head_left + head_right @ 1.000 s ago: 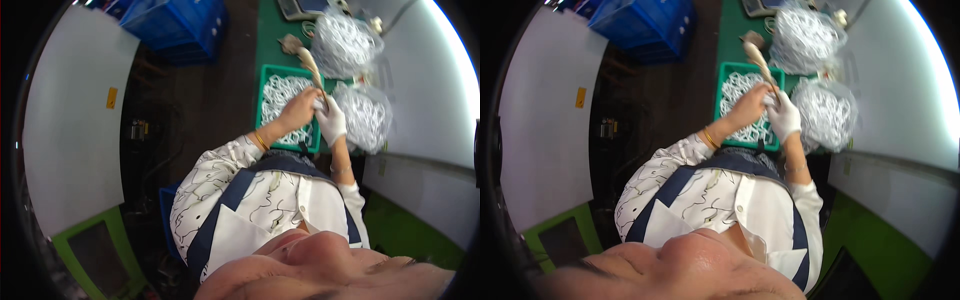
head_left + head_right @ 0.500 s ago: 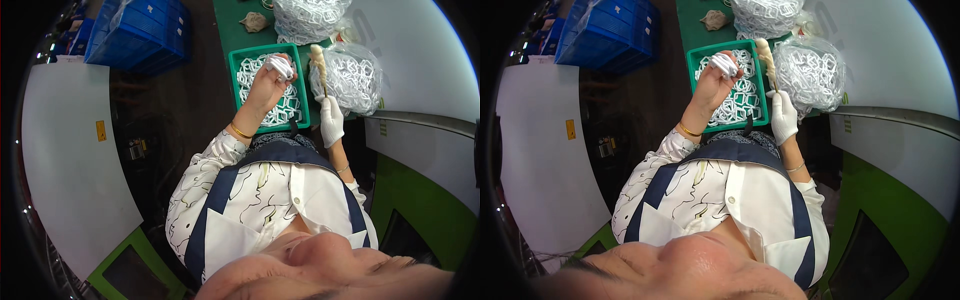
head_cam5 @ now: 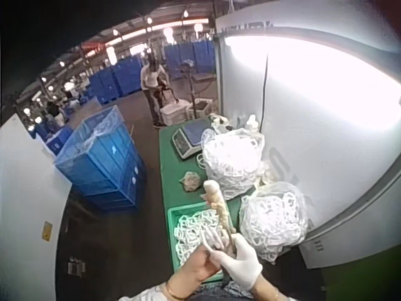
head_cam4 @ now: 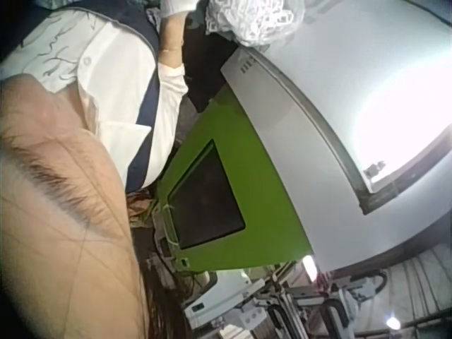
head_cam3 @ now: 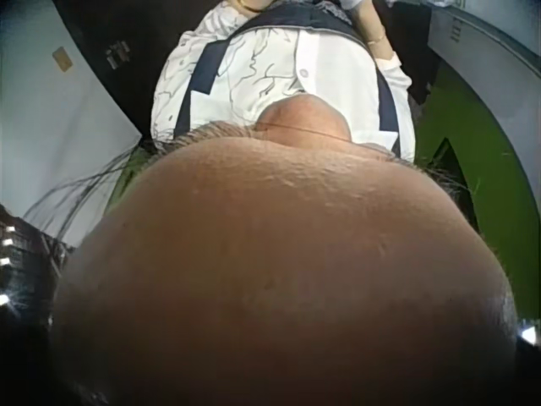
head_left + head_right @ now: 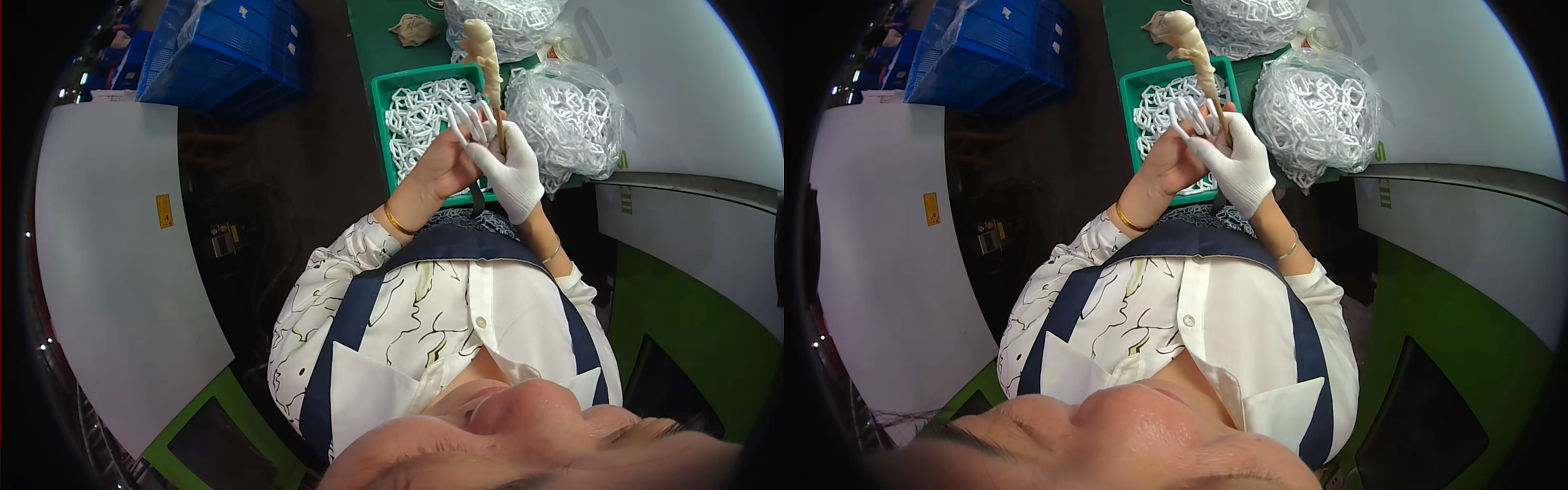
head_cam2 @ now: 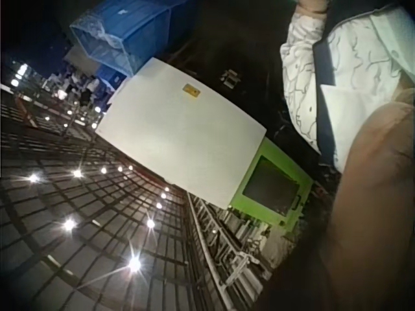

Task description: Manually sorting small white electronic components from a tray and placing them into clear plastic bags.

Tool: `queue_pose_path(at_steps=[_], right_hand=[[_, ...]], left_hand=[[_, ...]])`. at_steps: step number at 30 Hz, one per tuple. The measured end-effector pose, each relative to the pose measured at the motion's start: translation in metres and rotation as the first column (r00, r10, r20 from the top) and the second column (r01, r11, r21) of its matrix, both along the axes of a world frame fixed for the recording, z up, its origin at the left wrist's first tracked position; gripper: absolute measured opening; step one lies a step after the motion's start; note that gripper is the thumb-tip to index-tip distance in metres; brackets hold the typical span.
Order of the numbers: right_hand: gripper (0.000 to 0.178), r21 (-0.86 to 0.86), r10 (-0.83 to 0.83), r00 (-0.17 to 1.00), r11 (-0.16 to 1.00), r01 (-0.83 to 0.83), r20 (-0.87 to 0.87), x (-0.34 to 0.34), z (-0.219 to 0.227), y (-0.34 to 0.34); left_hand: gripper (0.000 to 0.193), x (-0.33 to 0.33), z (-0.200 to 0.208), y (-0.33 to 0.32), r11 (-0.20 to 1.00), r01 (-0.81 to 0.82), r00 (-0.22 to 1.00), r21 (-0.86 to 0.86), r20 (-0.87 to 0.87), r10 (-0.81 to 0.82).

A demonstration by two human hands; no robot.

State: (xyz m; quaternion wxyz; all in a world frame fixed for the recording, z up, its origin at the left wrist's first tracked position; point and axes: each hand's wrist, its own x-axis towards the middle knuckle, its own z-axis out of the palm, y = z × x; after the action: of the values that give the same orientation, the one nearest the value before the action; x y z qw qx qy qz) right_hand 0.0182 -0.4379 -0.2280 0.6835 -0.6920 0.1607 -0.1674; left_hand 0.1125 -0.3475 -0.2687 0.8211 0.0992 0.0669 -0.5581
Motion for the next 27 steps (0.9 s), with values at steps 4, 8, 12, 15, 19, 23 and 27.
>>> queue_pose_path(at_steps=[4, 8, 12, 15, 19, 23, 27], right_hand=[[0.021, -0.180, -0.034, 0.997, 0.983, 0.022, -0.067, 0.002, -0.006, 0.002], [0.019, -0.068, -0.027, 0.989, 0.998, 0.017, -0.148, 0.001, -0.027, -0.006], [0.016, -0.127, 0.118, 0.968, 0.981, -0.149, -0.222, -0.005, -0.014, -0.011], [0.015, 0.256, 0.137, 0.984, 0.961, -0.105, -0.111, -0.007, -0.007, -0.016], [0.011, 0.004, -0.001, 1.000, 1.000, 0.001, 0.006, -0.006, -0.018, -0.018], [0.015, -0.024, -0.027, 0.996, 0.999, 0.025, -0.081, -0.010, -0.013, -0.022], [0.019, -0.058, 0.086, 0.984, 0.994, -0.096, -0.155, -0.011, -0.004, -0.016]], left_hand=[[0.027, -0.007, -0.003, -0.001, 0.975, -0.128, 0.981, 0.182, 0.166, 0.098], [0.030, -0.007, -0.006, 0.001, 0.867, -0.350, 0.786, 0.354, 0.614, 0.066], [0.031, 0.012, -0.002, 0.003, 0.858, -0.401, 0.452, 0.320, 0.884, -0.118], [0.023, 0.014, 0.000, 0.003, 0.932, -0.136, 0.624, 0.335, 0.759, -0.182], [0.027, 0.009, -0.010, 0.007, 0.998, 0.041, 0.916, 0.046, 0.396, -0.056], [0.020, 0.011, -0.017, 0.000, 1.000, -0.010, 0.953, 0.024, 0.302, 0.003], [0.027, 0.012, -0.013, 0.000, 0.996, -0.003, 0.966, 0.090, 0.258, -0.021]])
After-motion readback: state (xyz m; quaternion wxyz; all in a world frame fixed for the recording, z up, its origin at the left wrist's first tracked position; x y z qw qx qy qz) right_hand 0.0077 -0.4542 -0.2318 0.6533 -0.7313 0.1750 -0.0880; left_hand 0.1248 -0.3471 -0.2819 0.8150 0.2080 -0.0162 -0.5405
